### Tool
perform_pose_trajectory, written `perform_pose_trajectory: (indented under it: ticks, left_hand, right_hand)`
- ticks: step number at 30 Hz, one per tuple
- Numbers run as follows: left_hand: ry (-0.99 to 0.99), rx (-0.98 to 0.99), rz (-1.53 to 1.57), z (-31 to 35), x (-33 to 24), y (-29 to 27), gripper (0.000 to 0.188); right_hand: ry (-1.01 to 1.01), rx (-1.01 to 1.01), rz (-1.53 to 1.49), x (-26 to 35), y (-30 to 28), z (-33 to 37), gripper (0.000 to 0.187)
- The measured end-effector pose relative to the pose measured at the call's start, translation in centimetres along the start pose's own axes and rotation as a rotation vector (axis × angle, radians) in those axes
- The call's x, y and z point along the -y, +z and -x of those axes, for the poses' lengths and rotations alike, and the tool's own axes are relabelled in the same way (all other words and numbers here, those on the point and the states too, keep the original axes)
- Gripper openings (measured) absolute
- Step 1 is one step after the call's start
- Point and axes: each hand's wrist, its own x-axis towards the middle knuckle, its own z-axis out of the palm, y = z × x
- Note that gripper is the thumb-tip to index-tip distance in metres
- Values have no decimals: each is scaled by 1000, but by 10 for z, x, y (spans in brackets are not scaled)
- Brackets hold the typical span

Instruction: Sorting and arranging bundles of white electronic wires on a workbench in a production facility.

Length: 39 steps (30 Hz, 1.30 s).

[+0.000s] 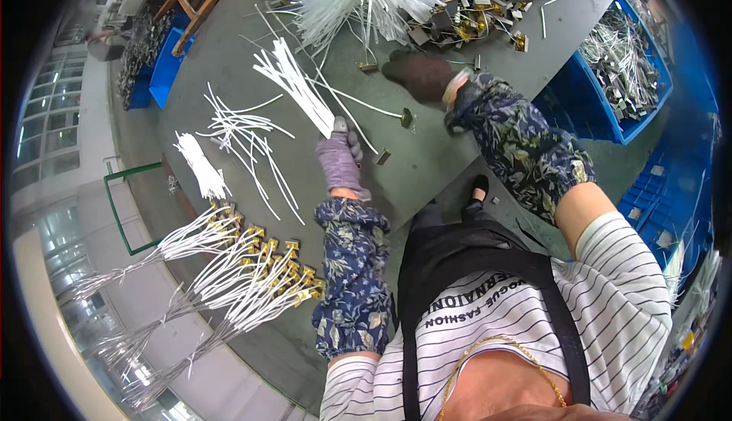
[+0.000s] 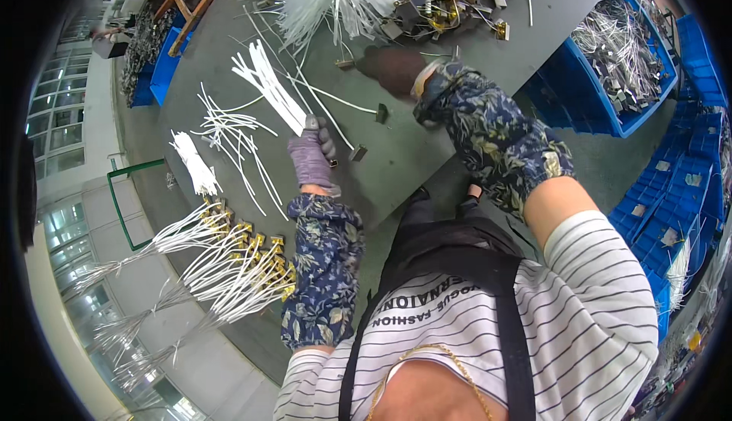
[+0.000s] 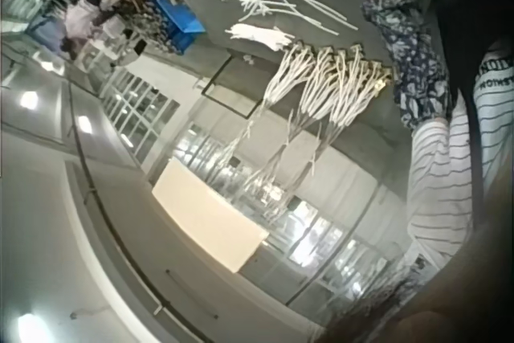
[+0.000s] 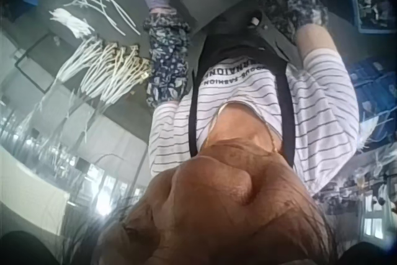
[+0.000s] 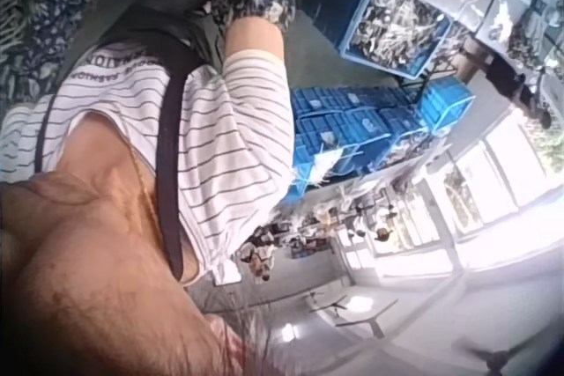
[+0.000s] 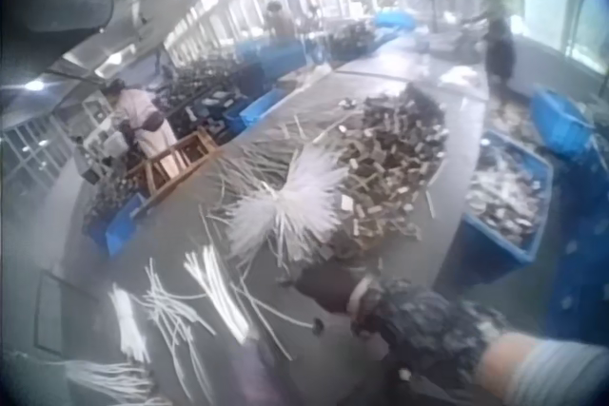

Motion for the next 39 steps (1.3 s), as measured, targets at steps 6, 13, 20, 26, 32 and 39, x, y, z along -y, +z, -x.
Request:
perform_pose_trajectory:
  ticks: [6,13,20,26,32,39]
  left_hand:
    - [81,171,195,24,2,50,44]
    - [-439,538,1033,40,64,144,31]
    - [-99,180,630,46,59,164,26]
    - [147,73,583,36,-10,139,22]
    - [286,24,453,32,-63,126,26]
    - [392,270,-603,67,77,122,27]
  right_hand:
    - [102,549,-640,43,-62,41,30]
    - [827,-175,-1227,99,-70,229,26]
    - [1435,63,-835,63,-36,472,17]
    - [1483,196,-787,62,-57,495,18]
    - [1341,145,-778,54,-53,496,17]
    - [1262,69,-853,49,-51,463,19]
